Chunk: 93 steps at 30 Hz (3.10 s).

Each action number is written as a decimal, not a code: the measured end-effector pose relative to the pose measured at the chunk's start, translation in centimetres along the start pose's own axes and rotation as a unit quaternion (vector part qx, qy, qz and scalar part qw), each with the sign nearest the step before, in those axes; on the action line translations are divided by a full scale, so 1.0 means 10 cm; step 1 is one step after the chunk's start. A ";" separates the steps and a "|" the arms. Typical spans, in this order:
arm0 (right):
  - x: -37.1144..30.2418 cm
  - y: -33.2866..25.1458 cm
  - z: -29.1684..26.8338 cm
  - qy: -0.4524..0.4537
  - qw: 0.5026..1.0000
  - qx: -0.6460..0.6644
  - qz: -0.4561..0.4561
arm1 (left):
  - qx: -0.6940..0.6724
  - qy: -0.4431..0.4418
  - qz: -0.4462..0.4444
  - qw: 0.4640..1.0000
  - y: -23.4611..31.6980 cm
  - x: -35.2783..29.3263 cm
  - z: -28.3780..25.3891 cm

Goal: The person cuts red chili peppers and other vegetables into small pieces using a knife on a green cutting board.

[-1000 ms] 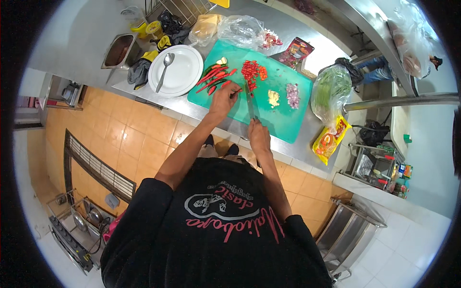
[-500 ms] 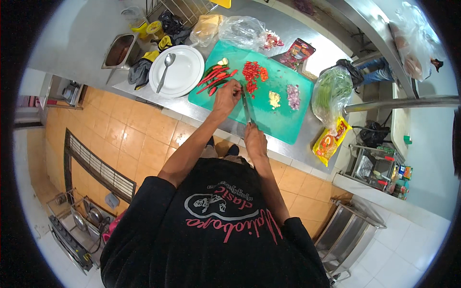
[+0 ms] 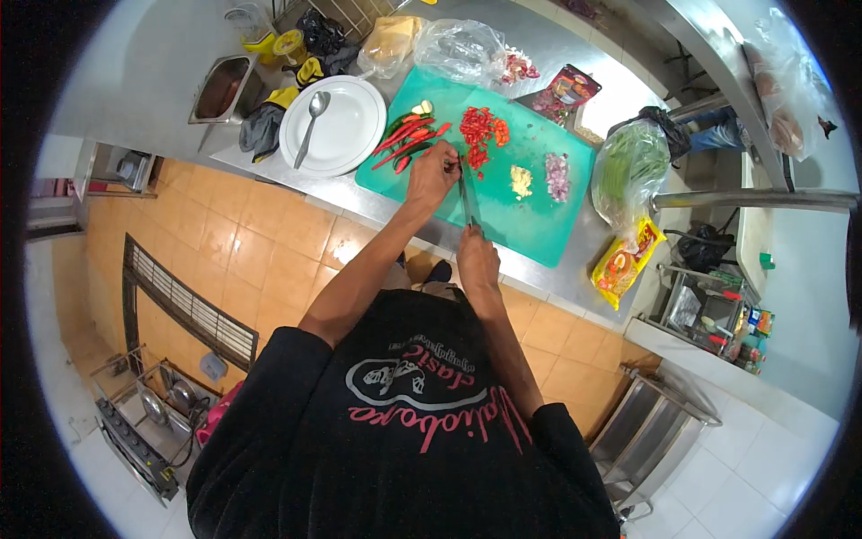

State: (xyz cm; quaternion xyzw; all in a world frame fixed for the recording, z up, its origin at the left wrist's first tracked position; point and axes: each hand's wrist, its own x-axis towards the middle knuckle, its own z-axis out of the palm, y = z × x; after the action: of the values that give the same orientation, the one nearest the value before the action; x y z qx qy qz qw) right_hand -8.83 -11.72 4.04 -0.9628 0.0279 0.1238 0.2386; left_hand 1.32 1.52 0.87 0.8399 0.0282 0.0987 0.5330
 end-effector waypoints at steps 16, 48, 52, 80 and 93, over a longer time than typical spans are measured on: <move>0.15 0.10 -0.13 -0.024 1.000 0.019 0.003 | 0.005 0.028 0.086 0.996 -0.03 -0.12 -0.04; -0.06 0.06 -0.09 -0.007 0.999 -0.020 -0.026 | 0.003 0.010 0.046 0.999 0.00 -0.03 -0.08; -0.04 0.03 -0.05 -0.020 1.000 -0.012 -0.006 | 0.006 -0.006 0.027 1.000 -0.02 -0.01 -0.06; 0.11 0.35 -0.19 -0.005 0.991 0.111 0.070 | -0.209 -0.066 -0.044 0.975 -0.20 0.04 0.02; 0.24 0.11 -0.16 0.042 0.993 0.100 0.049 | 0.021 -0.067 0.146 0.987 0.05 0.01 -0.09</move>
State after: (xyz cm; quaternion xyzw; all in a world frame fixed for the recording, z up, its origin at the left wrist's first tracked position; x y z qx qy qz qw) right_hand -6.28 -13.46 4.33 -0.9361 0.0972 0.0913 0.3255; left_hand 1.19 2.08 1.73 0.8509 -0.1286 0.1186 0.4953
